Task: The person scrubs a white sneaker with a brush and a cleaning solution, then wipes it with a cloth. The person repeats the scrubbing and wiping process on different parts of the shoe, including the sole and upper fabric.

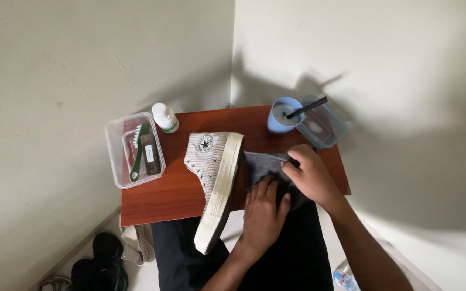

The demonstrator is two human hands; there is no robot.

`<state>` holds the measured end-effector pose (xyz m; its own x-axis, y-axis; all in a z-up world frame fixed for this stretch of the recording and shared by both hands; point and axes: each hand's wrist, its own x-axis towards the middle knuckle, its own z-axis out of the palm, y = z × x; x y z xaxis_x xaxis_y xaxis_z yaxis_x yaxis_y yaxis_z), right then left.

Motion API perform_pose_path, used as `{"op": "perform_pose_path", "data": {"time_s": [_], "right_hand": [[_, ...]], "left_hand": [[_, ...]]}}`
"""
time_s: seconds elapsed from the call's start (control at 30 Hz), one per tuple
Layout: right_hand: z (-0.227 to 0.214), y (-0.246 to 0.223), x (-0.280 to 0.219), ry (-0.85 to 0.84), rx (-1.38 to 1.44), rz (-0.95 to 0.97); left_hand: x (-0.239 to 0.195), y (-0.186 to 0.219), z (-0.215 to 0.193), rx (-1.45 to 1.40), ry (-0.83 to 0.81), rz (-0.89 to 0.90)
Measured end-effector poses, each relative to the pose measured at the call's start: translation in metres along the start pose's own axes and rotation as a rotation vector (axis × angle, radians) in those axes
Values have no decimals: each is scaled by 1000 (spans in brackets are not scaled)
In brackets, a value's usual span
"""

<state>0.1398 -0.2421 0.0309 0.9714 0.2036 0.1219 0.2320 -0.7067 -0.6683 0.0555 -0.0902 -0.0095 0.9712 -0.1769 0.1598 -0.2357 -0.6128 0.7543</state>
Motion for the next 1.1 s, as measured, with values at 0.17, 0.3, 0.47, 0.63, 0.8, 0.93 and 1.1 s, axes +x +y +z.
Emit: {"op": "perform_pose_path", "data": {"time_s": [0.17,0.3,0.47,0.63,0.8,0.93,1.1], "right_hand": [[-34,-49,-5,58,257,255],[-39,-65,-5,132,474,197],[6,-74,16,-62,500,-286],[68,-60,28,-201,276,-433],[88,-57,29,-220,89,-541],[94,-64,20,-199,-19,-579],[102,-64,14,-113,161,-594]], "left_hand": [[28,39,-51,-541,-5,-20],[41,56,-79,-761,46,-50],[13,33,-134,-504,96,0],[-38,-16,-157,-79,254,-40],[-75,-57,-128,177,182,-37],[-81,-73,-103,-44,156,-63],[-77,-70,-110,-94,116,-28]]}}
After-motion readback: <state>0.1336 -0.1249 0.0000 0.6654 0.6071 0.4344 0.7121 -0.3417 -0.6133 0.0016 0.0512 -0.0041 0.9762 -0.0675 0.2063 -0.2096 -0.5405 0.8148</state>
